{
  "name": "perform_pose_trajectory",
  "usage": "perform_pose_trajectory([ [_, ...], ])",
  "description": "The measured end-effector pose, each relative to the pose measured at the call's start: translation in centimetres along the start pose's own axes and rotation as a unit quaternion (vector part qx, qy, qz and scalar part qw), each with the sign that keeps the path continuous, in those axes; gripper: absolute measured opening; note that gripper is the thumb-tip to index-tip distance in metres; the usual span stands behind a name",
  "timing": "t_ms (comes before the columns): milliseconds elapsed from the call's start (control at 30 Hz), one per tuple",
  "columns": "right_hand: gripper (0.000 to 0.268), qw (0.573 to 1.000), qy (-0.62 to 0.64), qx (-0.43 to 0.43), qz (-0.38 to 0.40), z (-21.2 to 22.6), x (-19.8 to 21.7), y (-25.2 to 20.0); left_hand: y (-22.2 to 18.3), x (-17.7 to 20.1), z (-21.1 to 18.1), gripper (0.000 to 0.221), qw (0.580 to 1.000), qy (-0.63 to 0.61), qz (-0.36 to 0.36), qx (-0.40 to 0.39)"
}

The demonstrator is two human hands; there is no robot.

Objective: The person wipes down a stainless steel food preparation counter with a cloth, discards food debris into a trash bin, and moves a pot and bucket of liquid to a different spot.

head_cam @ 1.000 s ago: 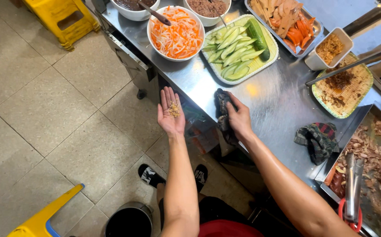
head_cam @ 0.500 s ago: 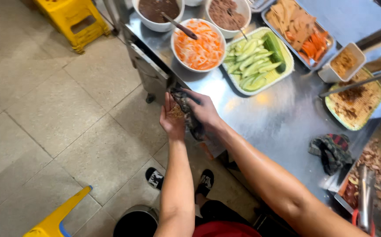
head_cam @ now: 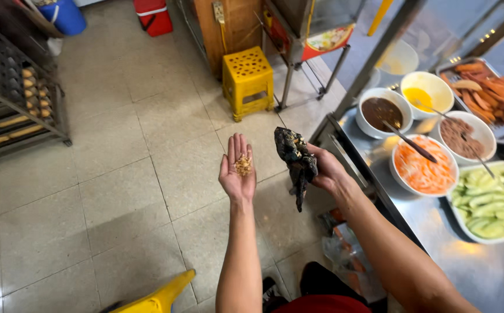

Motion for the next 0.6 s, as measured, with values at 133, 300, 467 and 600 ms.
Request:
perform_pose_trajectory([
  [133,0.024,0.999,-0.003,-0.021,-0.044,0.4,-1.6,9.5,7.4,-0.3,-7.7,0.055,0.996,-0.065,-0.001,-0.055],
  [300,0.027,0.998,-0.012,-0.054,0.009,2.2,-4.5,24.5,19.2,-0.8,-15.6,0.055,0.992,-0.076,0.000,-0.098],
  [467,0.031,0.991,0.061,-0.118,0.036,2.9,-8.1,43.8,32.9,-3.9,-26.8,0.055,0.990,-0.025,0.033,-0.136],
  [600,0.032,0.976,0.078,-0.162,0.119,2.9,-15.7,58.5,42.3,-6.0,-36.3,0.057,0.976,0.080,0.039,-0.200],
])
Point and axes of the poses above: each hand's wrist, its own y-axis towards the middle knuckle, its own x-axis out of the back of the hand, z = x × y, the point moved 6 cm from there along y, towards the middle knuckle, and after that the axes turned 4 degrees about z, right-handed, at the moved point
